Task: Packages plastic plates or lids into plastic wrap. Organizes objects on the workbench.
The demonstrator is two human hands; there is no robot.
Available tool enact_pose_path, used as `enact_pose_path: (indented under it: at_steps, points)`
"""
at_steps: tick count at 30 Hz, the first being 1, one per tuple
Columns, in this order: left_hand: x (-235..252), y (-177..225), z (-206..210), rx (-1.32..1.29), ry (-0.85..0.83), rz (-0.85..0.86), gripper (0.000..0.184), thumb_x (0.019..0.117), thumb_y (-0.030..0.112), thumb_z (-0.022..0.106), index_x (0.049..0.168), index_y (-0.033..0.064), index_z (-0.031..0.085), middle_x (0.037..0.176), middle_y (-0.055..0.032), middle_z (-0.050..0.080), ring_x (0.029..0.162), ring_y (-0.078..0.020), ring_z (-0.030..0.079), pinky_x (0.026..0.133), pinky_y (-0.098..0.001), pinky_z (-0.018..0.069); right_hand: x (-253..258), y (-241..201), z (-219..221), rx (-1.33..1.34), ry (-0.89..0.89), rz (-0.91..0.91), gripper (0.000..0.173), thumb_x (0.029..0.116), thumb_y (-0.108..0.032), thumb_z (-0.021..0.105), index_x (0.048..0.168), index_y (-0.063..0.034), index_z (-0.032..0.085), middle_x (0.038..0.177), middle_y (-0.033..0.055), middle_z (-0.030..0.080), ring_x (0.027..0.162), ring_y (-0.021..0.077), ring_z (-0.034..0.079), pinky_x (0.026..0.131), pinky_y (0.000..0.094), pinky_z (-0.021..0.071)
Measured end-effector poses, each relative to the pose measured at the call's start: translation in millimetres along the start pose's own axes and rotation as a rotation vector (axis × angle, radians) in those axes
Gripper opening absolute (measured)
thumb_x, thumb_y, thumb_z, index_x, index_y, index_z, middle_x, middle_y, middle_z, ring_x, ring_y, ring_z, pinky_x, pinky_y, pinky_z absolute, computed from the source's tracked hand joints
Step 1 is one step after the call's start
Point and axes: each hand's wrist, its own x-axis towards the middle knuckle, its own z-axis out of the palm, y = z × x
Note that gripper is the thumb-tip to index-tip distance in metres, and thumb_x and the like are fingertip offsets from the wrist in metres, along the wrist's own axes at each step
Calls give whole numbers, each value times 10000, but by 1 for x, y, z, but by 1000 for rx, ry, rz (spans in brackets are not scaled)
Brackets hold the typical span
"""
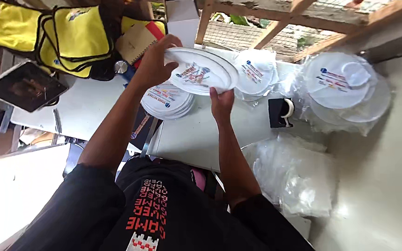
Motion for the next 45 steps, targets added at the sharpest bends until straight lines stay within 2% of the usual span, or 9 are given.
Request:
enact_pose_path:
  at_steps: [5, 13, 16, 20, 24, 31, 34, 40, 45]
  points:
    - [-38, -94, 37, -35, 285, -444, 620, 863, 142, 786, 1409, 19, 521, 1270, -204, 671, 1170, -308, 673, 1024, -503, 542, 12, 44, 54, -337, -245, 310, 465, 1017, -280, 593, 1362, 22, 519, 1100, 187, 700, 1015, 260, 705, 924, 469, 577]
    - [-96, -123, 35, 130, 275, -459, 602, 980, 233, 666, 1493, -8, 465, 1439, -240, 549, 1325, -361, 557, 1121, -509, 460, 19, 50, 93, -796, -88, 367, 763, 889, -508, 698, 1476, -67, 491, 1432, 280, 518, 1315, 473, 502, 998, 672, 441]
    - [-161, -141, 21, 181, 318, -538, 399, 1031, 202, 528, 1361, -19, 575, 1327, -223, 625, 1200, -332, 636, 1033, -498, 524, -1, 37, 94, -684, 52, 265, 695, 963, -460, 628, 1467, -8, 472, 1388, 271, 550, 1281, 426, 535, 1010, 587, 472]
    - [-279, -193, 49, 161, 120, -993, 622, 975, 364, 643, 1401, -71, 513, 1387, -371, 519, 1287, -541, 518, 1043, -695, 441, -104, 13, 95, -514, -81, 456, 531, 1061, -370, 496, 1417, 23, 479, 1293, 233, 609, 1138, 318, 638, 963, 468, 550]
    - [-319, -208, 77, 223, -113, -1058, 552, 933, 423, 697, 1275, -7, 638, 1266, -298, 628, 1225, -481, 586, 1012, -669, 468, -219, 36, 152, -574, -347, 800, 618, 987, -464, 617, 1423, -31, 549, 1228, 138, 713, 1088, 295, 702, 952, 533, 561]
    - [-328, -208, 71, -618, -285, -891, 272, 932, 134, 651, 1153, -23, 671, 1065, -171, 716, 964, -246, 709, 875, -464, 591, -266, 36, 234, -865, -180, 873, 688, 910, -505, 692, 1408, -49, 564, 1324, 228, 626, 1214, 398, 616, 996, 609, 493]
    - [-339, -214, 65, -938, -302, -944, 483, 896, -51, 608, 1363, -18, 492, 1121, -193, 697, 957, -269, 722, 826, -454, 619, -262, 24, 246, -804, -112, 1025, 585, 909, -441, 691, 1341, -53, 618, 1352, 254, 588, 1279, 443, 546, 1013, 663, 446]
    - [-357, -211, 54, -1037, -649, -951, 430, 868, -60, 547, 1292, 6, 509, 1065, -167, 705, 943, -271, 706, 807, -488, 603, -316, -3, 247, -419, 121, 1200, 572, 996, -377, 609, 1444, -41, 496, 1225, 239, 683, 1144, 417, 666, 953, 644, 534]
    - [-358, -195, 49, -1005, -852, -876, 400, 815, -28, 520, 1213, 3, 503, 1030, -156, 712, 940, -260, 718, 809, -482, 612, -385, -12, 225, 50, 331, 1161, 415, 1075, -350, 534, 1311, -27, 644, 1248, 232, 660, 1141, 350, 642, 975, 564, 514]
